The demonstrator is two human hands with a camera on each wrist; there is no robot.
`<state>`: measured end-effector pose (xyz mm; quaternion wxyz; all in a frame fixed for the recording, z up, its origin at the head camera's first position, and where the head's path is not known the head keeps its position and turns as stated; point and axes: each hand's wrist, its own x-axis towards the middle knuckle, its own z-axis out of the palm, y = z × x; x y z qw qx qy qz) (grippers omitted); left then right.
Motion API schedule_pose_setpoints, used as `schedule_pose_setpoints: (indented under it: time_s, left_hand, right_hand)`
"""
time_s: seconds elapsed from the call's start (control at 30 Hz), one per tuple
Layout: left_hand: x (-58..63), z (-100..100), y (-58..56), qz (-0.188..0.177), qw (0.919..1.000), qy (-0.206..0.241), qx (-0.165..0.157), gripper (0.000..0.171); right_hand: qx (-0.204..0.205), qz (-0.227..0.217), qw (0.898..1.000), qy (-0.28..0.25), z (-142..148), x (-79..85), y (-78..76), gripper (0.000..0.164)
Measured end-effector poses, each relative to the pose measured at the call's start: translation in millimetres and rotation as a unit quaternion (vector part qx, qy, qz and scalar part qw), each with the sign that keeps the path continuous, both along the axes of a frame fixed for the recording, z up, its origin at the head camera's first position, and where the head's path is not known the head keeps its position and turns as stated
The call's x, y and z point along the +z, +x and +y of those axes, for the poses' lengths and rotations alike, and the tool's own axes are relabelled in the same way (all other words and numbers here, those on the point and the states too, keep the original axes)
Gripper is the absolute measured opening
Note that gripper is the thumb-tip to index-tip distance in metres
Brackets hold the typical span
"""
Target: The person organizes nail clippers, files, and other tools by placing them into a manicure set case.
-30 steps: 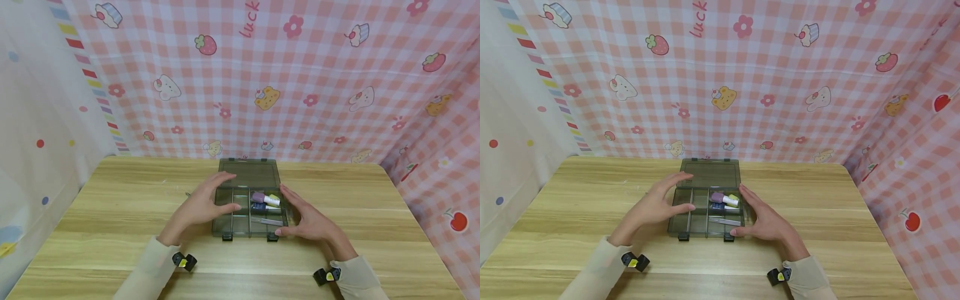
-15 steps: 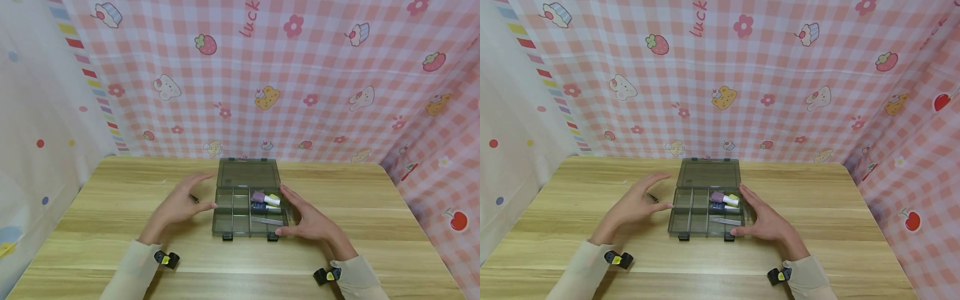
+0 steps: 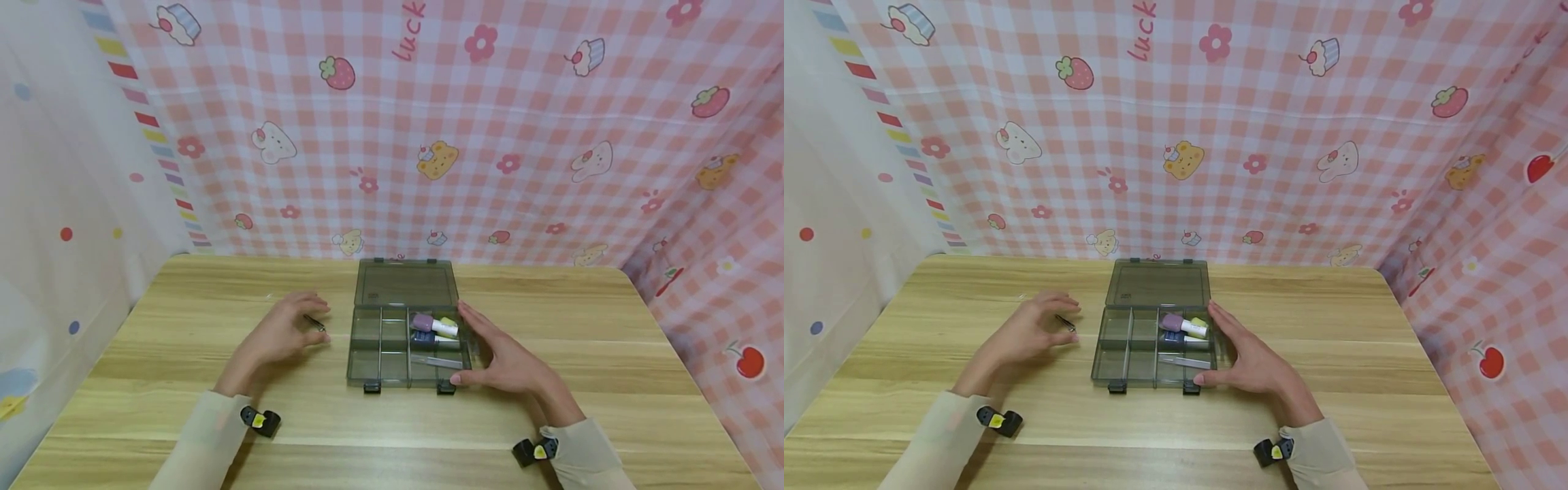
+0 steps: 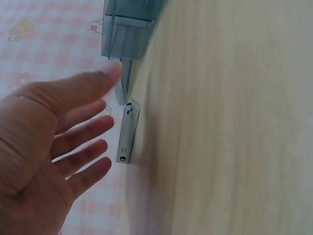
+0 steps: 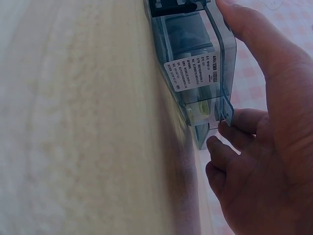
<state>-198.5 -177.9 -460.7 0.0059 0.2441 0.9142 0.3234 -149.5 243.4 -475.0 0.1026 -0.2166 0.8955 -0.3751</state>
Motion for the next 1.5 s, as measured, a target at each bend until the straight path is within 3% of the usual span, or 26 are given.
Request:
schedule_pose_setpoints:
  time_s: [0.57,0.97,1.5]
  left_hand:
    - [-11.8,-5,-3.4,-0.019,0.9994,0.011,0.026,0.013]
    - [-11.1,-4,-0.8,-0.031,0.9991,0.014,0.026,0.007]
    - [-1.1,13,4.5,0.008,0.9988,0.036,0.031,0.009]
  right_hand:
    - [0.0,0.0,1.0,-0.002,1,-1.1,0.0,0.124]
    - [0.001,-0.001,1.0,-0.006,0,-0.8,-0.1,0.123]
    - [-0.002,0.0,1.0,0.002,1,-0.5,0.1,0.124]
